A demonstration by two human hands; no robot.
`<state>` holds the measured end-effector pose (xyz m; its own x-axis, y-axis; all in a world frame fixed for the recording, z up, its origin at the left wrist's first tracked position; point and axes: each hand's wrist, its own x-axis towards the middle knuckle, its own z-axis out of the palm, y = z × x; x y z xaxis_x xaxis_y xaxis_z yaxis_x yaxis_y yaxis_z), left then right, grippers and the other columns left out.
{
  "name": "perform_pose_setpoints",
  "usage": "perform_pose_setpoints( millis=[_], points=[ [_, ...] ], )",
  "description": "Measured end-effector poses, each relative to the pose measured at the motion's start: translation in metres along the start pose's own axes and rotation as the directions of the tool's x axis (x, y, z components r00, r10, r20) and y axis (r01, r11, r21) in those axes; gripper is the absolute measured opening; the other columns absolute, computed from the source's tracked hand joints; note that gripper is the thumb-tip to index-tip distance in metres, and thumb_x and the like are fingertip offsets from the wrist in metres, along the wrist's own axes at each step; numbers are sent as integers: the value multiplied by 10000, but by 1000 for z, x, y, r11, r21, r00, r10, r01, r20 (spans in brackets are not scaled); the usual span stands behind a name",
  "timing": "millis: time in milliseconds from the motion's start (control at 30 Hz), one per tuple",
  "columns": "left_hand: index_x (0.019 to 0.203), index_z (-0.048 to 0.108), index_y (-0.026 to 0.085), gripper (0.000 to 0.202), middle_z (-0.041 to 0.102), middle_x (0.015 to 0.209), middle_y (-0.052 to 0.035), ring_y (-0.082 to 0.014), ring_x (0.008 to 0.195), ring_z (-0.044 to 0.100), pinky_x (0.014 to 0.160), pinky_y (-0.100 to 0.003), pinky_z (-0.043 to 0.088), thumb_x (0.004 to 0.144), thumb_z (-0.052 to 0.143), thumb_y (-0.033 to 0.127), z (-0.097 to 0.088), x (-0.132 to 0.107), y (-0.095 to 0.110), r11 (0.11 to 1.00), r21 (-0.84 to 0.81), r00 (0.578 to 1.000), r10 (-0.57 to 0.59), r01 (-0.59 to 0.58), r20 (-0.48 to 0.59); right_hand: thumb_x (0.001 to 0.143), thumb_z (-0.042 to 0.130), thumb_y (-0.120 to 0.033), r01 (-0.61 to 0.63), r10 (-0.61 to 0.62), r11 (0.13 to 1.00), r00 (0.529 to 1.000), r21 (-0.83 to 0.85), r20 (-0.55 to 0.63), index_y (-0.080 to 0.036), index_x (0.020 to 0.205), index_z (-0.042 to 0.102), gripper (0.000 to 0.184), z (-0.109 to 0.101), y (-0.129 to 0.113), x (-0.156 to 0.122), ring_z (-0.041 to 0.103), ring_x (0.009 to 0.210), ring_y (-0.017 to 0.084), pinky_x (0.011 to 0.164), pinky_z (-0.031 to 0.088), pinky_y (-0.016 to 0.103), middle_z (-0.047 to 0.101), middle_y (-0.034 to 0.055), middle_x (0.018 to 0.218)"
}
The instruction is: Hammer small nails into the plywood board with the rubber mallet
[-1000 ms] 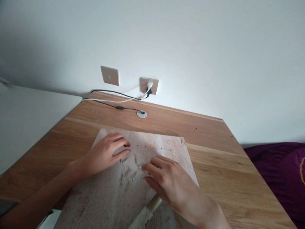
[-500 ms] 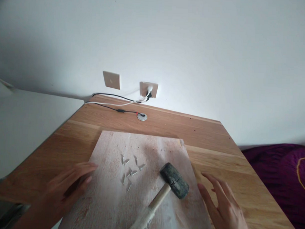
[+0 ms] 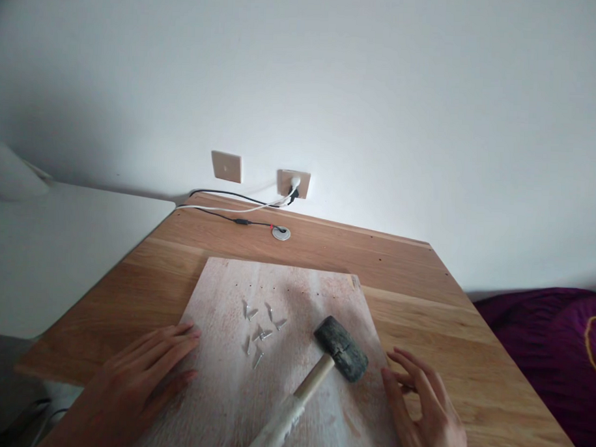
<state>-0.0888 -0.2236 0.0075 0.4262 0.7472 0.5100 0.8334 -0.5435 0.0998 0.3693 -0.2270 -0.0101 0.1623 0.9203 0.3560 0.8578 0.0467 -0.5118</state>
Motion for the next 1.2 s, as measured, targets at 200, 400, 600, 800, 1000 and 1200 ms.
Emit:
perform_pose_setpoints(
  millis=[200, 400, 600, 800, 1000, 1200],
  points=[
    [1198, 742, 199, 427, 804, 1178, -92, -263, 1089, 765, 965, -395, 619, 1107, 429, 474, -6, 3, -4, 995, 88, 999, -37, 35, 25, 1000, 625, -502, 119, -121, 992, 992, 39, 46, -281, 1201, 725, 315, 1, -11, -3, 816, 795, 218, 562, 654, 260, 755, 102, 1211],
    [1194, 755, 234, 495, 778, 1234, -102, -325, 1251, 685, 1087, -502, 551, 1081, 414, 574, -11, -10, -34, 972, 134, 979, -201, 193, 42, 1033, 593, -434, 180, -184, 981, 982, 73, 47, -301, 1194, 725, 247, 23, -44, -14, 817, 818, 178, 687, 682, 254, 703, 79, 1322],
    [1223, 749, 239, 607, 767, 1275, -103, -351, 1334, 628, 1145, -568, 499, 1056, 344, 660, -18, -25, -73, 915, 183, 923, -378, 360, 74, 1068, 528, -441, 181, -191, 974, 979, 139, 67, -329, 1279, 678, 282, 51, -85, -24, 806, 992, 194, 854, 683, 294, 669, 53, 1394],
    [1261, 740, 225, 650, 758, 1306, -121, -351, 1327, 641, 1161, -556, 488, 1035, 329, 675, -30, -35, -107, 860, 166, 861, -500, 482, 92, 1087, 507, -357, 295, -316, 937, 944, 189, 92, -301, 1313, 656, 276, 71, -117, -20, 749, 1209, 227, 969, 662, 330, 650, 81, 1461],
    [1218, 760, 233, 584, 777, 1249, -133, -351, 1289, 673, 1115, -522, 536, 1024, 364, 615, -42, -29, -132, 815, 122, 813, -577, 566, 80, 1061, 538, -315, 318, -358, 913, 925, 257, 125, -299, 1354, 633, 308, 89, -139, -21, 722, 1273, 262, 967, 671, 359, 636, 88, 1505],
    [1118, 771, 219, 509, 779, 1255, -131, -338, 1261, 693, 1091, -478, 549, 975, 445, 582, -52, -18, -138, 767, 65, 768, -640, 638, 16, 1054, 557, -374, 250, -312, 897, 942, 365, 120, -304, 1351, 652, 319, 99, -150, -16, 784, 1121, 254, 928, 685, 367, 663, 93, 1458]
  ],
)
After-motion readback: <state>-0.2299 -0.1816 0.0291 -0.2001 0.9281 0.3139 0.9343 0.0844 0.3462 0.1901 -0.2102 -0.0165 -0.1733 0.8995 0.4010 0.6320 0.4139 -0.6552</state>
